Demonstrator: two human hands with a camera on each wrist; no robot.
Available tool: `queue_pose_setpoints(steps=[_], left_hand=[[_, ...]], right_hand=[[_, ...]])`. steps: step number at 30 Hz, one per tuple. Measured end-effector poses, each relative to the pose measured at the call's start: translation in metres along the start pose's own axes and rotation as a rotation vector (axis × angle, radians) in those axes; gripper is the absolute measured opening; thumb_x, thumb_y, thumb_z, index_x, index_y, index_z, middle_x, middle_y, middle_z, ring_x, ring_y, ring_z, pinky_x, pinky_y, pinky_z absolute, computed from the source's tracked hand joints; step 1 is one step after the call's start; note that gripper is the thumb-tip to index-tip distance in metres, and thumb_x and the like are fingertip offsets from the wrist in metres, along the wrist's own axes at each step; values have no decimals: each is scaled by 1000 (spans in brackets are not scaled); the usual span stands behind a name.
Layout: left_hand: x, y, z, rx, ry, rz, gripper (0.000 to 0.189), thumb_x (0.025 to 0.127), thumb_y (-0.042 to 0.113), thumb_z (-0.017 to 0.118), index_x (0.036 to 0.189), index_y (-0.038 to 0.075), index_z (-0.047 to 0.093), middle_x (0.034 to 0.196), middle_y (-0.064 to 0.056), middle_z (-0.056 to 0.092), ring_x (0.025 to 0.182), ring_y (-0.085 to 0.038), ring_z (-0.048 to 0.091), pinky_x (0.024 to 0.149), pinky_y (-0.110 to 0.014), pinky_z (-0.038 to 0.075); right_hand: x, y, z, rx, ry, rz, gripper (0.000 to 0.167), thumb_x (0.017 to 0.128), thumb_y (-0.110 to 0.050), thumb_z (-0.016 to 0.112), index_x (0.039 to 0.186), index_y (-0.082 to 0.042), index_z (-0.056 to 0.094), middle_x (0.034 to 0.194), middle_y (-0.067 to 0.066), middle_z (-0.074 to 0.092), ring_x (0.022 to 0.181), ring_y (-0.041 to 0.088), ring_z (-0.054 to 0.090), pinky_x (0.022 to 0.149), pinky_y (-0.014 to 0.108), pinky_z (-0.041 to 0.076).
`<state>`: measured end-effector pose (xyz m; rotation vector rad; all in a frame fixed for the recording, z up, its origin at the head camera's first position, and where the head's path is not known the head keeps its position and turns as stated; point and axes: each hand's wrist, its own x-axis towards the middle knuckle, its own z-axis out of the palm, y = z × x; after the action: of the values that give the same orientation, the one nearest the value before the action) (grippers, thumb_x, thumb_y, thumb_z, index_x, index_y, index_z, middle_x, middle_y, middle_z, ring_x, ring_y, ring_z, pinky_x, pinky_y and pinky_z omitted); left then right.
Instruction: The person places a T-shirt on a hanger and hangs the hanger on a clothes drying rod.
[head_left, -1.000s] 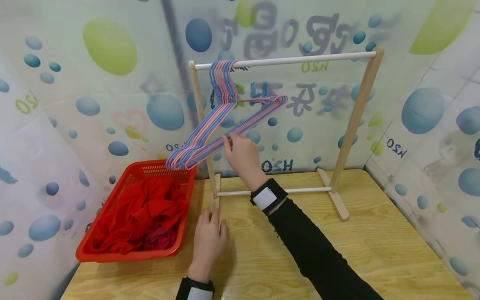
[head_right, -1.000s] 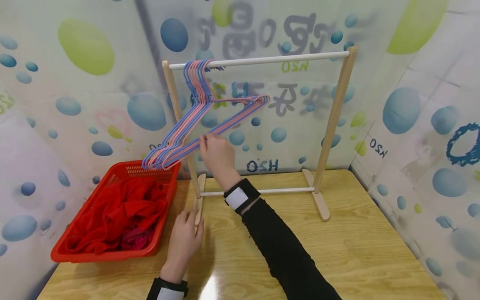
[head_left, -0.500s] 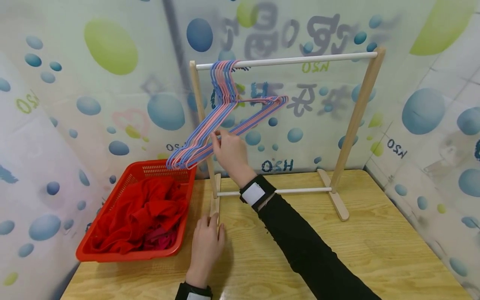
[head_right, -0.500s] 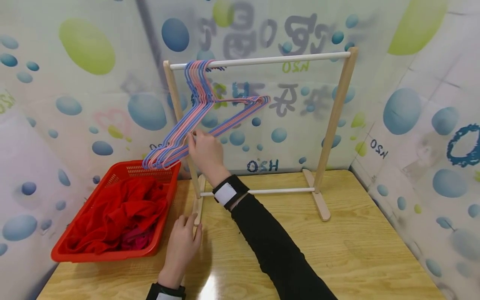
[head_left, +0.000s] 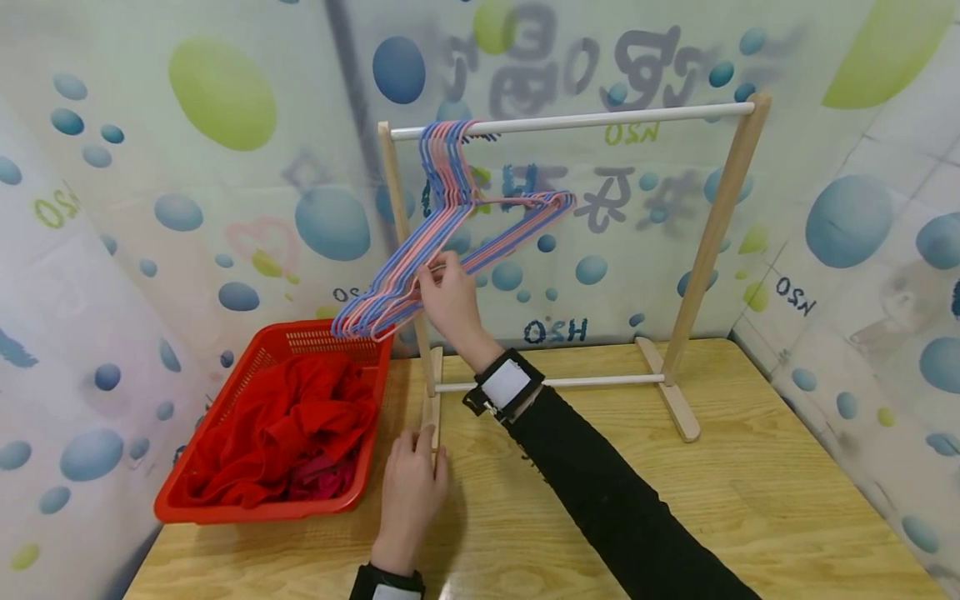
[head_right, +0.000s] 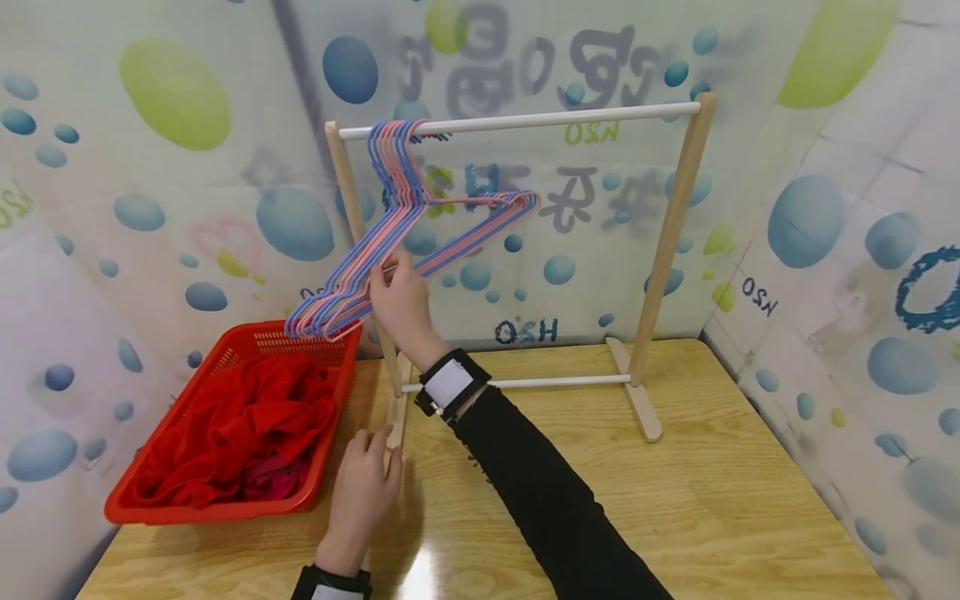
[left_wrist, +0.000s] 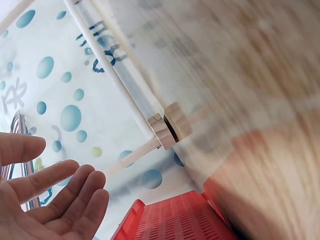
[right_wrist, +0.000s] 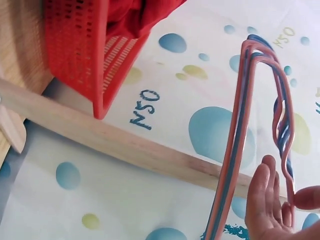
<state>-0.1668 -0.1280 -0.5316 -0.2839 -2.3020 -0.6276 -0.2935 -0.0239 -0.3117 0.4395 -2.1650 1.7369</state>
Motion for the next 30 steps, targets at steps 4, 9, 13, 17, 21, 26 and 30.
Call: queue_pose_setpoints(steps=[4, 9, 13, 17, 21, 26, 30], left_hand=[[-14, -29, 29, 42, -46, -28, 36, 90, 11, 81, 123, -1, 73, 100, -17, 64, 87, -38, 64, 68, -57, 52], [-14, -29, 28, 70, -44, -12, 35, 91, 13, 81, 123, 0, 74, 100, -16, 64, 86, -38, 64, 69, -53, 55], [-14, -27, 28, 66, -66, -24, 33, 94, 16, 79, 123, 2, 76, 101, -15, 65, 87, -38, 65, 71, -53, 55], [-19, -39, 40, 96, -66, -15, 34, 93, 22, 81, 122, 4, 77, 101, -12, 65, 86, -36, 64, 70, -52, 55], [-19, -38, 40, 91, -58, -9, 33, 92, 21, 81, 120, 4, 77, 100, -13, 64, 85, -36, 63, 68, -52, 55], [-15, -30, 31, 42, -35, 2, 30, 92, 18, 78, 116, -1, 76, 98, -17, 63, 84, -39, 62, 66, -54, 52], [-12, -25, 25, 27, -14, 19, 29, 92, 17, 77, 114, -2, 76, 96, -17, 63, 82, -38, 61, 63, -55, 50]], right_hand=[[0, -4, 1, 170, -10, 123, 17, 116, -7, 52, 126, 6, 53, 104, 28, 77, 81, 35, 78, 78, 44, 67], [1, -9, -1, 368, -23, 192, 14, 119, -8, 44, 124, 3, 50, 89, 14, 70, 70, 12, 67, 68, 28, 63], [0, -12, -6, 422, -12, 191, 13, 121, -11, 39, 120, -2, 49, 82, 4, 57, 61, 9, 59, 60, 20, 56], [-1, -18, -12, 425, -9, 210, 18, 121, -11, 36, 125, 1, 49, 80, 5, 50, 57, 10, 51, 56, 19, 50], [-3, -21, -18, 418, -26, 216, 22, 121, -10, 33, 131, 5, 47, 80, 5, 48, 59, 10, 46, 55, 19, 46], [-1, -24, -27, 420, -27, 230, 20, 122, -10, 32, 129, 3, 46, 79, 5, 48, 60, 10, 45, 55, 18, 43], [0, -31, -36, 418, -15, 224, 18, 122, -10, 31, 126, 1, 46, 79, 6, 48, 61, 10, 44, 55, 18, 43]])
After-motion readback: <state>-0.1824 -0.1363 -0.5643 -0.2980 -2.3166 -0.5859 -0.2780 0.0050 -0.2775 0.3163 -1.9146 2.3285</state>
